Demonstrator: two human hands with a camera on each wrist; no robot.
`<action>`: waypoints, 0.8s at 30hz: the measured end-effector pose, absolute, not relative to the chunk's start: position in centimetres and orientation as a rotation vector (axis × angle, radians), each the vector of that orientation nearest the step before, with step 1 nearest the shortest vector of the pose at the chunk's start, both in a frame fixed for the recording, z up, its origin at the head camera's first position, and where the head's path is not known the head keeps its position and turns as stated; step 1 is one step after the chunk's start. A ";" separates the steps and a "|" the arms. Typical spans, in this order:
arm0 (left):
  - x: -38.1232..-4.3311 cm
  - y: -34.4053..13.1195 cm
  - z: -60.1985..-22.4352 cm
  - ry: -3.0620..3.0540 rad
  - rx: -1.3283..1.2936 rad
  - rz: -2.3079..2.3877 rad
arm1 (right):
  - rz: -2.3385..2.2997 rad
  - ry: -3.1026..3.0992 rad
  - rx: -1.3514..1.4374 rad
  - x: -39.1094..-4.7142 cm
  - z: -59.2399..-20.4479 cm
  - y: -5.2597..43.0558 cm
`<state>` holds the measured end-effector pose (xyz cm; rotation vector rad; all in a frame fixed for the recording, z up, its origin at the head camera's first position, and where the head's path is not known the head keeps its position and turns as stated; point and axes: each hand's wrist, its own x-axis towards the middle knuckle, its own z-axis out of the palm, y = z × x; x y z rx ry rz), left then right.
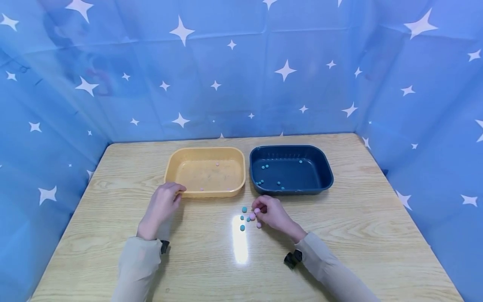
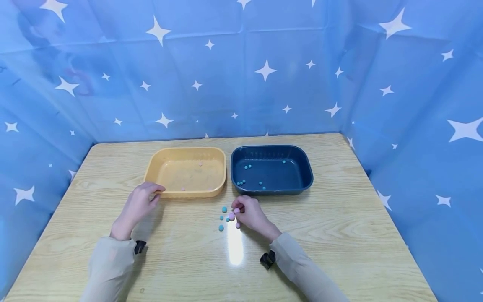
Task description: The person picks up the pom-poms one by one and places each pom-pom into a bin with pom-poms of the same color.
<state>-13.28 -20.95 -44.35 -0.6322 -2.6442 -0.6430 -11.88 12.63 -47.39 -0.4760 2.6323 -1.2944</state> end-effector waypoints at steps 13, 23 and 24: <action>-13.2 -20.8 -44.2 -2.645 -0.630 -0.637 | -1.378 2.655 -0.494 -11.7 -46.5 12.9; -13.3 -20.8 -44.2 -2.640 -0.625 -0.624 | -1.470 2.602 -0.563 -11.5 -45.0 12.8; -13.3 -20.8 -44.3 -2.639 -0.625 -0.622 | -1.476 2.597 -0.572 -11.5 -44.9 12.8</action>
